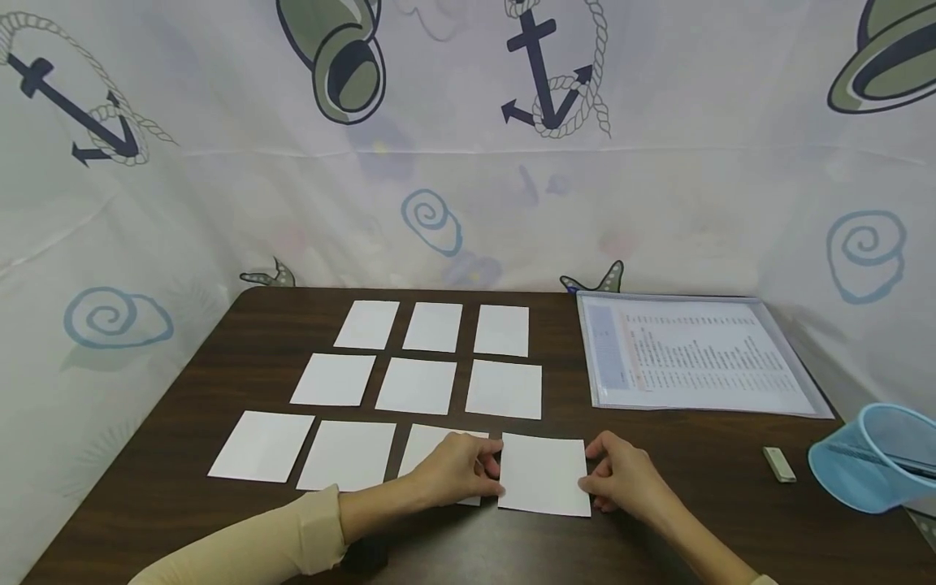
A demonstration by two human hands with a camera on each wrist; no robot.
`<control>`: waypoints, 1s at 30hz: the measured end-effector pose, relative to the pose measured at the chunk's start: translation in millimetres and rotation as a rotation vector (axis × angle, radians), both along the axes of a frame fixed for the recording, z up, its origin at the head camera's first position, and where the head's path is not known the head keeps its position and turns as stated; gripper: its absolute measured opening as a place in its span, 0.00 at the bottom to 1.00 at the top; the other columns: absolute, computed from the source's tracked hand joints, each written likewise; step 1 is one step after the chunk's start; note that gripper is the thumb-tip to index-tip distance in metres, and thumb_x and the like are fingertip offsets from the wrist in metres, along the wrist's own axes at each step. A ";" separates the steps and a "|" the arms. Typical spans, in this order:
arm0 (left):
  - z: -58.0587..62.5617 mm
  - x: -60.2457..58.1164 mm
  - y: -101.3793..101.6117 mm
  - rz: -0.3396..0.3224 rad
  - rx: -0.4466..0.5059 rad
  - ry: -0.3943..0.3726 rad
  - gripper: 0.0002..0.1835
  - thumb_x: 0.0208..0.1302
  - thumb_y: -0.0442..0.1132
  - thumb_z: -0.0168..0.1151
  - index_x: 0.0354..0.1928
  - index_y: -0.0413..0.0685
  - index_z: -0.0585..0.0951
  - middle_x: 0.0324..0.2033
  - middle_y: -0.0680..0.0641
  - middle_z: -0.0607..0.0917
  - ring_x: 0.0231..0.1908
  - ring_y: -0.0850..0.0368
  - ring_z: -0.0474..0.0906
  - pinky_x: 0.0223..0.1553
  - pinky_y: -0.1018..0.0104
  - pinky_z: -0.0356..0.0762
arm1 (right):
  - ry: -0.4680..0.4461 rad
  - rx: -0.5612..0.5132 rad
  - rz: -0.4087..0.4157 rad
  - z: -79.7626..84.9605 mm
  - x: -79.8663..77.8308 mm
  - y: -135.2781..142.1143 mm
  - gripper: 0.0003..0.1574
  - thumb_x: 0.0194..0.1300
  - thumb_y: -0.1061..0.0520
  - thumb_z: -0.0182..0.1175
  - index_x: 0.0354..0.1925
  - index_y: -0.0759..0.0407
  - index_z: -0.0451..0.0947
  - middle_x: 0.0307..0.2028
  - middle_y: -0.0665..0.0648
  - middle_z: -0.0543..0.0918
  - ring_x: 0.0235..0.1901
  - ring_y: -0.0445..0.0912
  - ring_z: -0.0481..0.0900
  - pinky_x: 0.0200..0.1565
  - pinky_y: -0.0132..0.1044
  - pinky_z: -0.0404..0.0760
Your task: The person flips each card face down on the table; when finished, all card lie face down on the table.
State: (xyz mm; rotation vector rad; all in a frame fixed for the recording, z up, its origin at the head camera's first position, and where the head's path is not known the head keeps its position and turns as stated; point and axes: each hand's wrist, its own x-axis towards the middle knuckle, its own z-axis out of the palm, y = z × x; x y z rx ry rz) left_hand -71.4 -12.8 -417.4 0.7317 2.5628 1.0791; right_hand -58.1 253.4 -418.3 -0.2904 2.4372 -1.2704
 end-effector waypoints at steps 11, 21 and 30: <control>-2.0 -2.0 1.1 -0.050 -0.072 0.090 0.11 0.44 0.33 0.74 0.25 0.44 0.78 0.19 0.57 0.82 0.19 0.77 0.70 0.23 0.83 0.66 | -0.015 0.043 -0.011 1.2 -1.5 -4.2 0.22 0.52 0.64 0.67 0.40 0.69 0.66 0.19 0.54 0.78 0.17 0.45 0.77 0.20 0.34 0.79; -1.5 -1.8 2.5 -0.053 -0.105 0.120 0.13 0.44 0.33 0.75 0.22 0.46 0.76 0.18 0.58 0.80 0.18 0.76 0.68 0.22 0.82 0.66 | 0.007 0.100 -0.034 1.3 -2.2 -6.9 0.22 0.50 0.66 0.67 0.39 0.67 0.66 0.18 0.54 0.74 0.15 0.44 0.76 0.18 0.35 0.79; -2.8 -3.3 5.3 -0.050 -0.154 0.125 0.13 0.45 0.35 0.75 0.23 0.48 0.76 0.18 0.59 0.79 0.17 0.76 0.67 0.22 0.82 0.65 | 0.007 0.117 -0.041 -0.1 -2.4 -6.8 0.21 0.51 0.66 0.67 0.39 0.67 0.66 0.19 0.54 0.73 0.14 0.44 0.76 0.18 0.35 0.79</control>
